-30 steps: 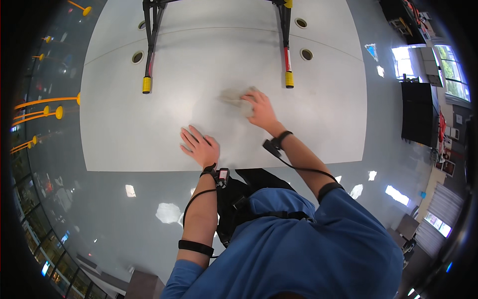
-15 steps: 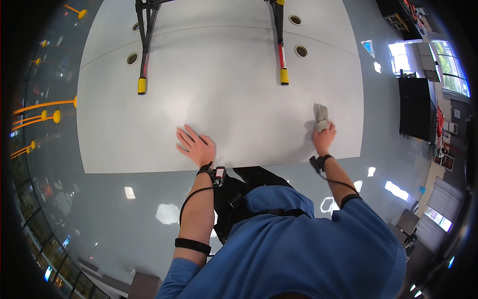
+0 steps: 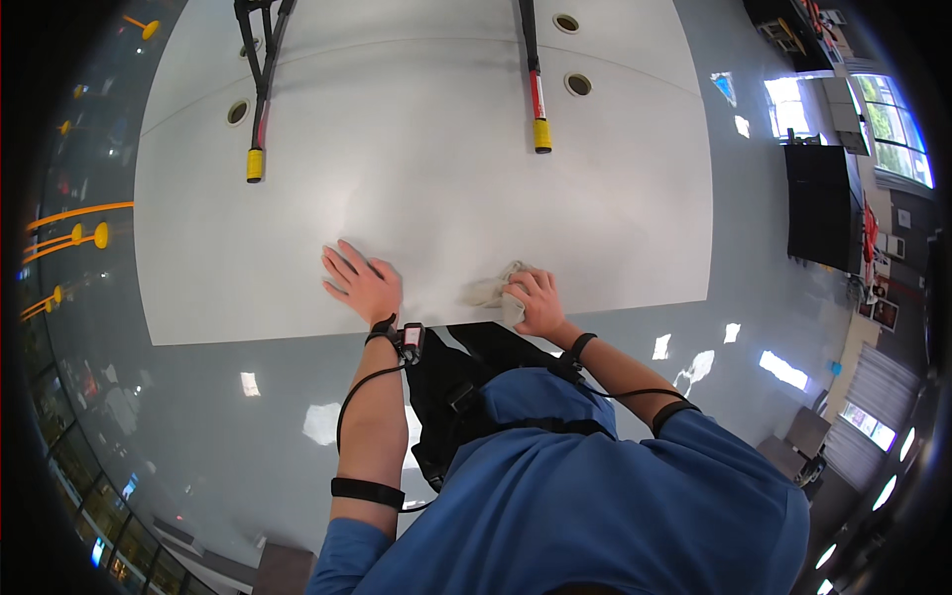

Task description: Cleaning and wiping down a white work table and the underside of its shelf.

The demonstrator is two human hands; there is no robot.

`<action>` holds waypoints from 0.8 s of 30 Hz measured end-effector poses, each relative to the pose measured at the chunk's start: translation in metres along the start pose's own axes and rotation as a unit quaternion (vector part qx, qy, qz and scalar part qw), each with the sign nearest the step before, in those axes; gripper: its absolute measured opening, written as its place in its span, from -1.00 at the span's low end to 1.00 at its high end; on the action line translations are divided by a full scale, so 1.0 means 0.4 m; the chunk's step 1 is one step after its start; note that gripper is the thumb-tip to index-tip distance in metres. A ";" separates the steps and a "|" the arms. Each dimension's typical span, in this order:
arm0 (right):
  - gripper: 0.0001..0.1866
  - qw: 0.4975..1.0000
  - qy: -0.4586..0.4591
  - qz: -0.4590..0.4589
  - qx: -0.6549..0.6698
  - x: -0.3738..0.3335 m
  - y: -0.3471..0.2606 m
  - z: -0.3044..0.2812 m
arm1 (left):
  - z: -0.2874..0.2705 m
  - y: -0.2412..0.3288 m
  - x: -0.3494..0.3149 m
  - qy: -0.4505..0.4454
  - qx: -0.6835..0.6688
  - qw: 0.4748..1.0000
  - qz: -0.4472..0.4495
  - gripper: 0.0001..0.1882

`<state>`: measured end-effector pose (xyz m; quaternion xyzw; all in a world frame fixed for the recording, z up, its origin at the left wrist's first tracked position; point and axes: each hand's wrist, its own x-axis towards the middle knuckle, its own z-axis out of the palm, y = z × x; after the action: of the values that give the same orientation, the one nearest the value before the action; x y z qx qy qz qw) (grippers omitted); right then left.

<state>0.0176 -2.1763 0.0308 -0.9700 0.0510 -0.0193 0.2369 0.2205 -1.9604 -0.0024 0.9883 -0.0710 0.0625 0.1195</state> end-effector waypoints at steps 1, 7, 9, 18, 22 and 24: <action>-0.40 1.000 -0.006 -0.019 0.000 0.003 0.005 -0.006 | 0.001 -0.001 0.000 -0.002 0.000 1.000 -0.001 -0.33; -0.37 0.998 -0.014 -0.062 0.001 -0.019 0.079 -0.032 | 0.012 -0.006 0.004 0.013 -0.007 1.000 0.000 -0.34; -0.34 0.999 0.005 -0.038 -0.010 -0.070 0.124 -0.048 | 0.012 -0.015 0.000 0.023 -0.004 1.000 0.004 -0.37; -0.53 0.980 0.071 0.066 -0.176 -0.225 0.478 -0.215 | 0.023 -0.013 -0.004 0.054 -0.007 0.998 0.010 -0.40; -0.55 0.964 0.113 0.097 -0.222 -0.161 0.561 -0.263 | 0.030 -0.016 -0.004 0.051 -0.008 0.999 -0.006 -0.41; -0.54 0.930 0.207 0.209 -0.221 -0.137 0.554 -0.261 | 0.041 -0.010 -0.011 0.051 -0.018 0.999 0.001 -0.43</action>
<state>-0.0632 -2.4137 0.0203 -0.9397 0.3033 -0.1583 -0.0002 0.2186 -1.9602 -0.0199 0.9814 -0.0670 0.1118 0.1410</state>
